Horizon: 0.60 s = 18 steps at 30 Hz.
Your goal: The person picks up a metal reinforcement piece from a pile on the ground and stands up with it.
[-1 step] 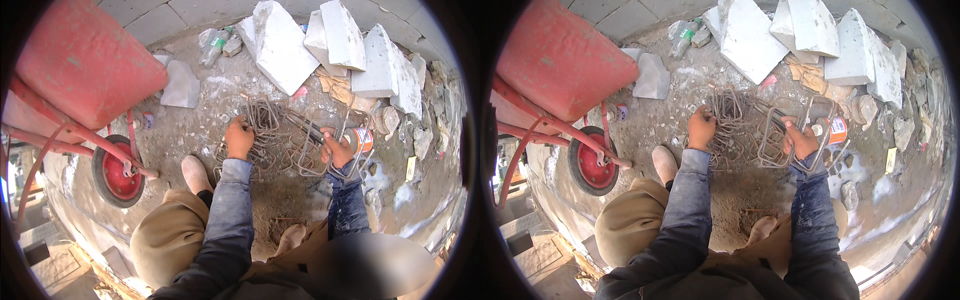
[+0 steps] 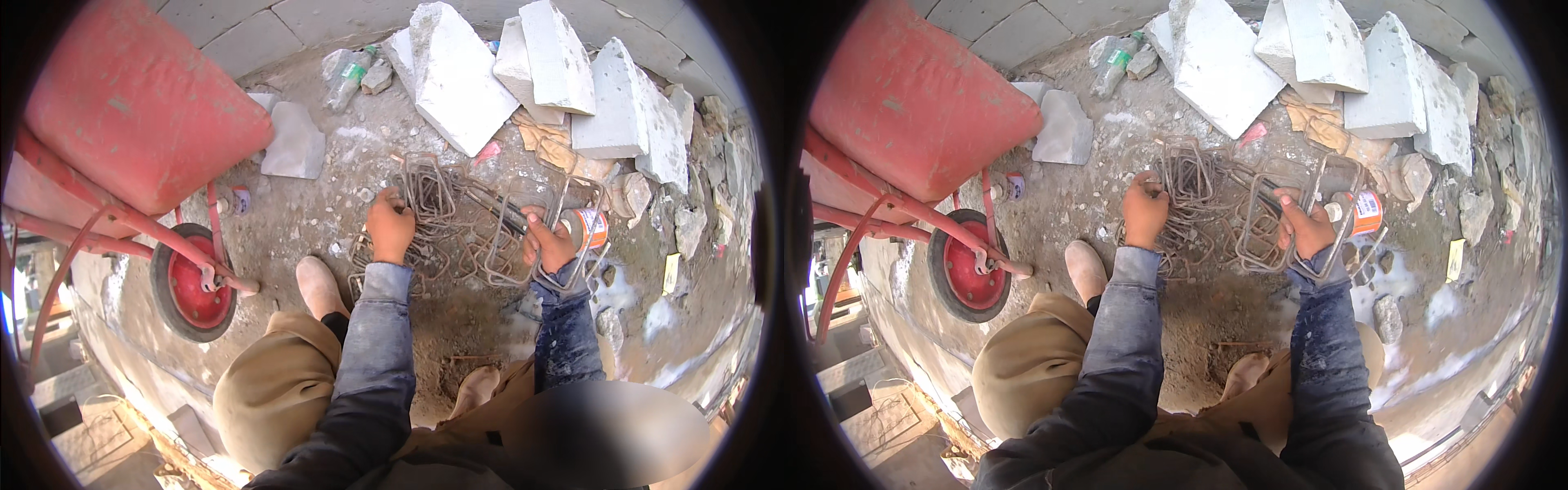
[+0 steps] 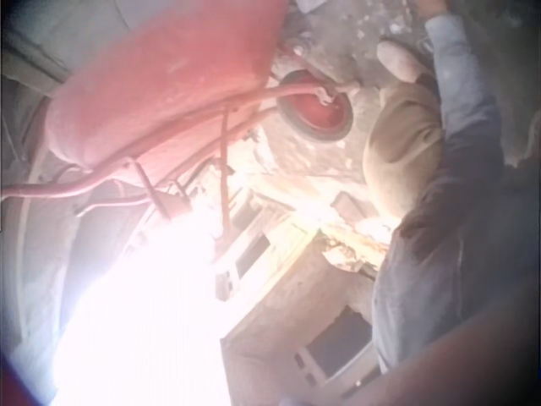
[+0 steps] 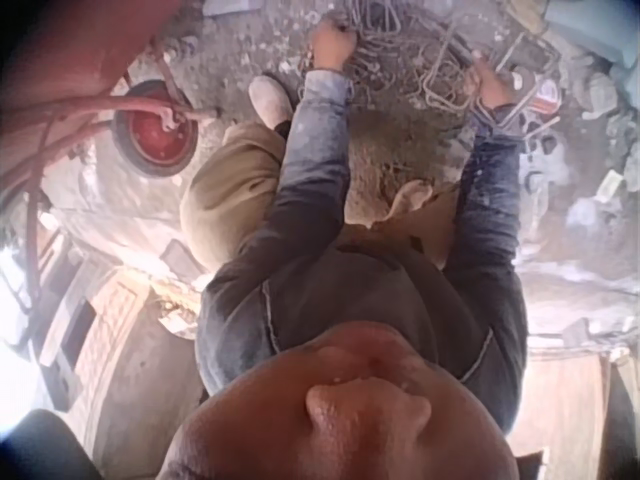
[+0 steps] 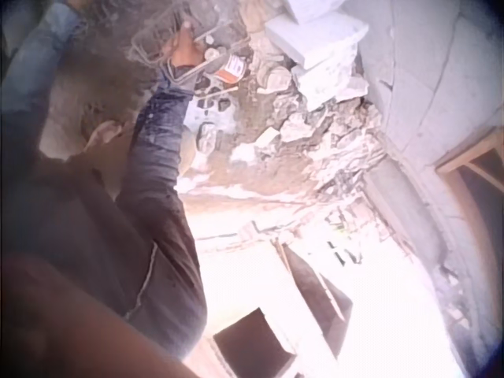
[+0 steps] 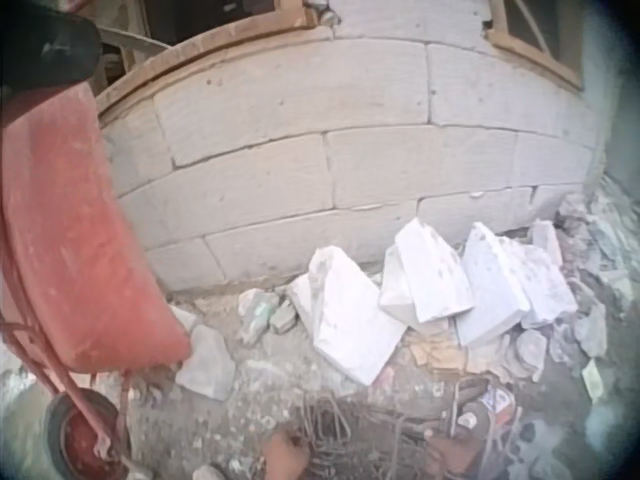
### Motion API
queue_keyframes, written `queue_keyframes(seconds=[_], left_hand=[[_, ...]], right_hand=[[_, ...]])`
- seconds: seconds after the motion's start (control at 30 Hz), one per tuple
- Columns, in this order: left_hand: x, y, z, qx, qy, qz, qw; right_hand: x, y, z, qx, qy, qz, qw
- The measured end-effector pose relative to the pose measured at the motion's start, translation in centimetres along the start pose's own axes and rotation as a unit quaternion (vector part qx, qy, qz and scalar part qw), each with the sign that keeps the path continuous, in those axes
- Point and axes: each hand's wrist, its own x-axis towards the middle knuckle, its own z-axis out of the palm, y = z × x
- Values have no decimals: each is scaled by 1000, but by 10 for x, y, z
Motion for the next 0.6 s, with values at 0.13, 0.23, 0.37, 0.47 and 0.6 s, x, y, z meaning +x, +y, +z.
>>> queue_keyframes(seconds=[0.13,0.23,0.37,0.47,0.6], left_hand=[[-6,42,-2,-132,-38,-18,990],[-7,40,-1,-25,-77,54,995],[-10,21,5,-200,-162,-107,960],[-13,21,-4,-449,-185,-253,837],[-16,33,-9,-495,-208,-228,812]], right_hand=[[7,10,-6,-23,36,-23,999],[7,13,-7,-49,35,-37,997],[8,18,-2,-53,36,-61,996],[4,19,3,-140,41,-32,989],[4,26,4,-149,21,5,989]])
